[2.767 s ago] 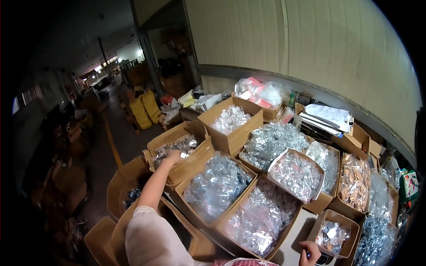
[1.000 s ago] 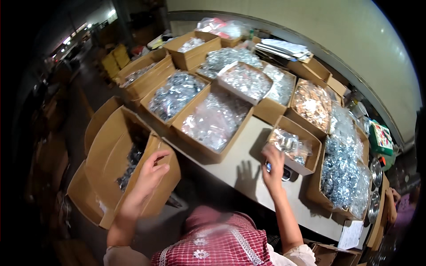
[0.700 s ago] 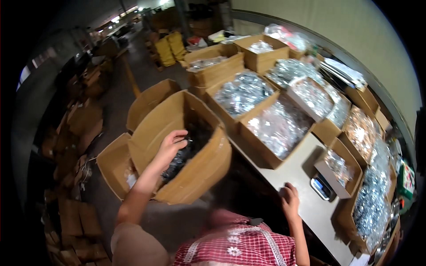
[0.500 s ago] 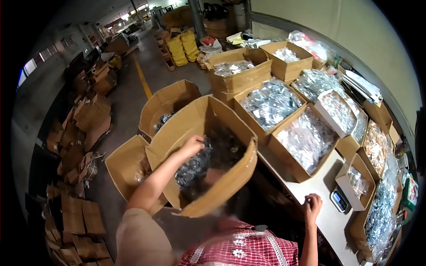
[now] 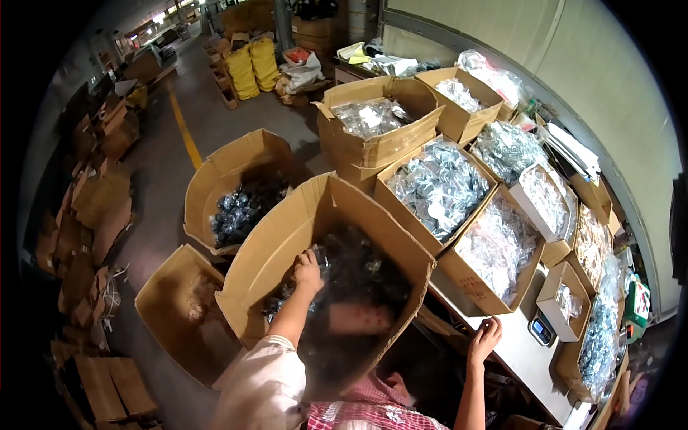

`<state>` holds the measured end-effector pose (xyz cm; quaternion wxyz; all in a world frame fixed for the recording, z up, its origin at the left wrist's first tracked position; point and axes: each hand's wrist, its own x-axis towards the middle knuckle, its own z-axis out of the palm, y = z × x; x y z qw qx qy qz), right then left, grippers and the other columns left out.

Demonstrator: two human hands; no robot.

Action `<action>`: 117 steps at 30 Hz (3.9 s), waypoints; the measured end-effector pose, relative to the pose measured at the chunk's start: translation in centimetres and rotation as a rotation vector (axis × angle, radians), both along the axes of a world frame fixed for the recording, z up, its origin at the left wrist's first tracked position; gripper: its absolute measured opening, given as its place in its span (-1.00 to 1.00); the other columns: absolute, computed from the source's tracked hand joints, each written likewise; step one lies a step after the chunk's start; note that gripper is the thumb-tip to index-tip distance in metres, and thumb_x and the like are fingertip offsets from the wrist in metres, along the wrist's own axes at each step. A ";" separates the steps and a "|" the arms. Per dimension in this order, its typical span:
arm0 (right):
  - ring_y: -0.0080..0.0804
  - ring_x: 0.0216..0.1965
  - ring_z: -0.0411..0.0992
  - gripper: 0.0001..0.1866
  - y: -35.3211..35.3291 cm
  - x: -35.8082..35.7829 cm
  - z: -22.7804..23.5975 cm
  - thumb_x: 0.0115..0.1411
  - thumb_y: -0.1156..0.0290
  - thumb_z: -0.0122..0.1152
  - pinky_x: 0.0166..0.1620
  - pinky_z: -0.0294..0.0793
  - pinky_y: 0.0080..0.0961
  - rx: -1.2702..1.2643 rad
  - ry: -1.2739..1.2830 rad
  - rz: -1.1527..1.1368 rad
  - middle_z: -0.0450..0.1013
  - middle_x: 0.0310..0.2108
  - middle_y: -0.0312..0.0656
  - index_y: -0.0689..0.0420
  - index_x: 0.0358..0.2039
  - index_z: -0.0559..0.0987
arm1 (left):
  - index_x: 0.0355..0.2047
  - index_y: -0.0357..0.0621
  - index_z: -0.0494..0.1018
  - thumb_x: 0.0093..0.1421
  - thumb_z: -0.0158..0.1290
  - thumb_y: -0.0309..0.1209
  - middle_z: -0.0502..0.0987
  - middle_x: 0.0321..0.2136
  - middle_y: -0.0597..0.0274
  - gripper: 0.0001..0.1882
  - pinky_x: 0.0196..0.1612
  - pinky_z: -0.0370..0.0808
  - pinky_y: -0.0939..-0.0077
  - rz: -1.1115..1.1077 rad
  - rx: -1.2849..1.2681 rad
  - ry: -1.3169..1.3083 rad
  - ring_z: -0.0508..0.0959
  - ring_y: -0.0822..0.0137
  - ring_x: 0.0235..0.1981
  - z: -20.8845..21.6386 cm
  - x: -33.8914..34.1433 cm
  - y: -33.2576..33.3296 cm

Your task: The person places hardware components from boxes into small plastic bags, weighs the bags on a scale, and seals them.

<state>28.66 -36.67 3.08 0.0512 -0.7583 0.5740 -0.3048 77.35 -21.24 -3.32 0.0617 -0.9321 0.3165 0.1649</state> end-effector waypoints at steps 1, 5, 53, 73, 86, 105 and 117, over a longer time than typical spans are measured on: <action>0.03 0.10 0.23 -0.73 0.5 0.9 0.1 0.11 0.56 0.00 0.18 0.15 -0.10 -0.016 -0.037 0.023 0.31 0.05 0.04 0.19 -0.13 0.44 | 0.34 -0.33 -0.18 -0.16 0.35 -0.23 0.23 0.14 -0.27 0.20 0.11 0.46 0.26 0.016 0.008 -0.009 0.47 -0.04 0.04 -0.3 1.4 0.8; 0.03 0.10 0.25 -0.76 0.6 0.9 0.1 0.10 0.52 0.03 0.21 0.12 -0.14 0.016 -0.083 0.059 0.35 0.04 0.06 0.18 -0.18 0.49 | 0.19 -0.47 0.16 -0.20 0.24 -0.30 0.32 0.13 -0.33 -0.06 0.05 0.51 0.29 -0.149 0.030 0.046 0.50 -0.05 0.04 1.1 5.7 -1.2; -0.63 -0.50 0.25 -0.64 15.3 30.9 16.2 -0.17 0.29 0.18 -0.43 0.25 -0.74 0.323 -0.615 0.010 0.37 -0.45 -0.34 0.21 -0.35 0.42 | 0.25 -0.03 0.22 0.30 -0.19 -0.22 0.10 0.35 0.09 -0.48 0.27 0.23 0.02 0.056 0.282 0.278 0.12 0.02 0.35 -18.8 51.4 18.2; -0.46 -0.34 0.46 -0.55 15.3 28.6 16.0 -0.22 0.34 0.16 -0.21 0.46 -0.60 0.370 -0.734 -0.007 0.42 -0.40 -0.25 0.22 -0.25 0.40 | -0.27 -0.17 0.54 -0.04 0.11 -0.45 0.57 -0.38 0.29 -0.74 -0.30 0.44 0.53 0.351 -0.942 1.223 0.52 0.39 -0.37 -6.3 43.5 10.3; -0.51 -0.31 0.45 -0.60 23.8 24.7 23.8 -0.04 0.56 0.36 -0.23 0.48 -0.54 0.658 -1.258 0.095 0.44 -0.31 -0.27 0.16 -0.16 0.43 | 0.00 -0.31 0.34 0.08 0.26 0.02 0.52 -0.43 0.19 -0.30 -0.40 0.56 0.51 -0.308 -0.802 1.853 0.57 0.38 -0.49 32.3 12.4 9.1; -0.61 -0.22 0.44 -0.78 43.3 -16.8 22.4 0.31 0.32 0.08 -0.11 0.44 -0.61 0.346 -1.784 -0.155 0.47 -0.20 -0.29 0.13 -0.10 0.42 | -0.52 -0.15 0.60 0.31 -0.05 -0.15 0.25 0.28 0.06 -0.59 0.23 0.29 0.09 0.723 0.249 2.621 0.31 0.08 0.21 29.1 -46.4 18.7; -0.65 -0.23 0.38 -0.69 36.4 -27.5 15.0 0.29 0.41 0.18 -0.14 0.40 -0.68 0.152 -1.402 -0.545 0.44 -0.22 -0.31 0.17 -0.03 0.34 | 0.30 -0.11 0.16 0.38 -0.32 0.14 0.28 0.22 -0.01 -0.31 0.19 0.32 -0.18 -0.110 0.528 2.256 0.34 0.08 0.21 26.8 -60.7 6.7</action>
